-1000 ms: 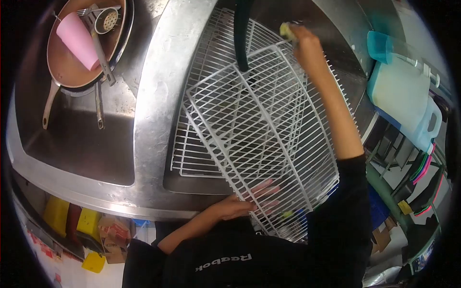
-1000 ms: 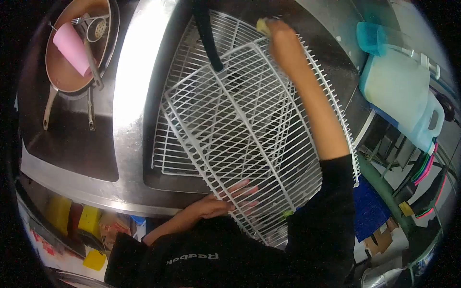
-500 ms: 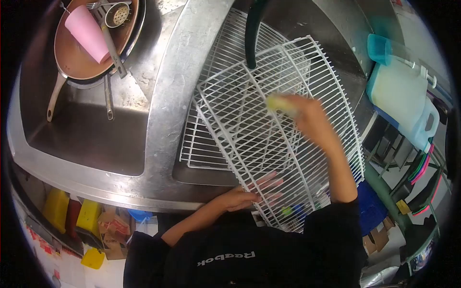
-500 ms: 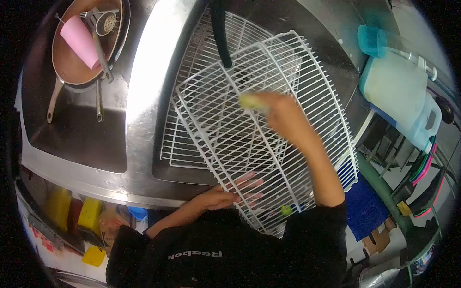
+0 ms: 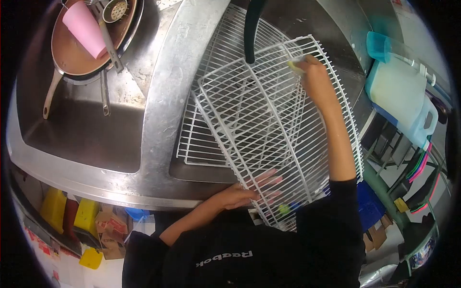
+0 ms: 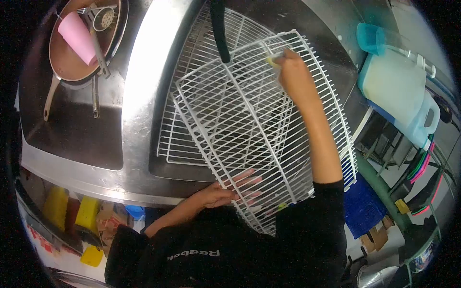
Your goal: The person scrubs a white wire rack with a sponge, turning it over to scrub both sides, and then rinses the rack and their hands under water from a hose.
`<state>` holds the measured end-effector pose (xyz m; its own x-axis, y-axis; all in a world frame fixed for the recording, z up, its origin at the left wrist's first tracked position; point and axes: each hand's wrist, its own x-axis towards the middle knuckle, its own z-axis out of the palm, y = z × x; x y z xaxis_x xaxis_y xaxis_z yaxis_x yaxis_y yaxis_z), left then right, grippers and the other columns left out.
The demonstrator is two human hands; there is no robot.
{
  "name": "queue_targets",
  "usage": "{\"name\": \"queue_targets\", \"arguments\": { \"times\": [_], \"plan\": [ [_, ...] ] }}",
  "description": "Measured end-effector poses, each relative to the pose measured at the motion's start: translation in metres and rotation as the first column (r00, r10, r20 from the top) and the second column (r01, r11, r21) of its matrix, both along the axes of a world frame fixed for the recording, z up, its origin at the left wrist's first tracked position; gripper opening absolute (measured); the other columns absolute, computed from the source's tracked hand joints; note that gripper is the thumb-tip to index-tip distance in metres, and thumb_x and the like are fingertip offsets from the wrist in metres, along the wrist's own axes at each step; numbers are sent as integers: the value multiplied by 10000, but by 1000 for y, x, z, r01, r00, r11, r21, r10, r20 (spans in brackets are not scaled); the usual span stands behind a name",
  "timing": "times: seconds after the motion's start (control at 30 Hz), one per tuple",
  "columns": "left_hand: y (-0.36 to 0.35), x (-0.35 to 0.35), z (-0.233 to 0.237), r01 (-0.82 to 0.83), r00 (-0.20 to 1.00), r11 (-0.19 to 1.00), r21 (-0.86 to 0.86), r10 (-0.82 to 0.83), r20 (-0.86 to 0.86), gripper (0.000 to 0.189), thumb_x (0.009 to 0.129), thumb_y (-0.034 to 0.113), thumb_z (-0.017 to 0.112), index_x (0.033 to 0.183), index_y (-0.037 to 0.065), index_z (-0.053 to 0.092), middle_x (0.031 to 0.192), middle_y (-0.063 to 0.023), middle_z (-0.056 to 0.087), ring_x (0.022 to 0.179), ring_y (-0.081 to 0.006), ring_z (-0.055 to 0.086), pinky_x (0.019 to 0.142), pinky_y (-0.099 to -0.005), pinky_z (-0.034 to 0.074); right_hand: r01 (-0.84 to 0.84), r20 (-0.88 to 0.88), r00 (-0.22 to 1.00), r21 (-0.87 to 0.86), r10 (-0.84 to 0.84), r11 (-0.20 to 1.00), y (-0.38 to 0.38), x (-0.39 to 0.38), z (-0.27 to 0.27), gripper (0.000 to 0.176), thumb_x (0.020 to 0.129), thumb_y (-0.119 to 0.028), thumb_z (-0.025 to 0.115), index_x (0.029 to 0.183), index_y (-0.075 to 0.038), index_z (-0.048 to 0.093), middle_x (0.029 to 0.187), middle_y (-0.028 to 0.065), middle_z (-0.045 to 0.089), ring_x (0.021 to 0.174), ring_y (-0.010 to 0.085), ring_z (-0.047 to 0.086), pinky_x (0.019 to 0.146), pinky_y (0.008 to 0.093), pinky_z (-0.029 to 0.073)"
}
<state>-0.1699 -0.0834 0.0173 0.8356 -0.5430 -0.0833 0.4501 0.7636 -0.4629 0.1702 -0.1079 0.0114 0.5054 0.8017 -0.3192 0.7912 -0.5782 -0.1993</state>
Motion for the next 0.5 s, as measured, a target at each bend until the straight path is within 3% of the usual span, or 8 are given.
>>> {"name": "queue_targets", "arguments": {
  "times": [0.1, 0.2, 0.27, 0.33, 0.43, 0.5],
  "plan": [
    [5, 5, 5, 7, 999, 999, -35, -8, -33, 776, 812, -66, 463, 1443, 127, 55, 1490, -119, 118, 1334, -302, 246, 1089, -449, 235, 157, 33, 987, 14, -157, 988, -1, 26, 19, 275, 682, 55, 548, 928, 1, 660, 934, 209, 610, 865, 354, 597, 793, 382, 486],
    [7, 8, 9, 14, 997, 1000, -21, -16, -70, 796, 801, -71, 479, 1443, 130, 55, 1489, -121, 116, 1339, -306, 230, 1091, -462, 224, 137, 123, 980, 172, -159, 976, 15, 44, 6, 291, 684, 41, 541, 954, 15, 646, 911, 213, 620, 839, 344, 609, 799, 383, 480],
    [3, 6, 6, 4, 996, 999, -54, -8, -91, 800, 799, -69, 483, 1444, 133, 54, 1490, -121, 115, 1340, -313, 226, 1088, -468, 225, 121, 15, 991, 302, -131, 946, 26, 37, -24, 321, 676, 57, 532, 975, 13, 639, 916, 223, 619, 851, 353, 604, 787, 396, 479],
    [2, 5, 7, 17, 995, 998, -56, -23, -100, 806, 797, -71, 484, 1444, 135, 51, 1491, -122, 109, 1340, -320, 223, 1084, -474, 226, -86, 142, 989, 274, 48, 958, 26, 12, -54, 262, 709, 31, 531, 951, 29, 631, 924, 200, 604, 873, 332, 579, 771, 383, 468],
    [6, 6, 8, 48, 996, 999, -5, -48, -80, 815, 796, -66, 487, 1445, 136, 37, 1495, -129, 84, 1339, -344, 217, 1070, -487, 237, -66, 329, 943, 24, 55, 998, 16, -37, -36, 186, 729, 5, 533, 892, 33, 619, 938, 158, 559, 874, 295, 535, 761, 369, 446],
    [2, 1, 4, 36, 997, 999, 13, -35, -67, 799, 816, -61, 469, 1443, 154, 22, 1490, -148, 66, 1337, -370, 198, 1075, -527, 211, -63, 336, 941, 52, 42, 997, -13, -56, -11, 156, 736, -14, 534, 864, 32, 609, 948, 130, 528, 870, 271, 513, 757, 363, 435]
  ]
}}
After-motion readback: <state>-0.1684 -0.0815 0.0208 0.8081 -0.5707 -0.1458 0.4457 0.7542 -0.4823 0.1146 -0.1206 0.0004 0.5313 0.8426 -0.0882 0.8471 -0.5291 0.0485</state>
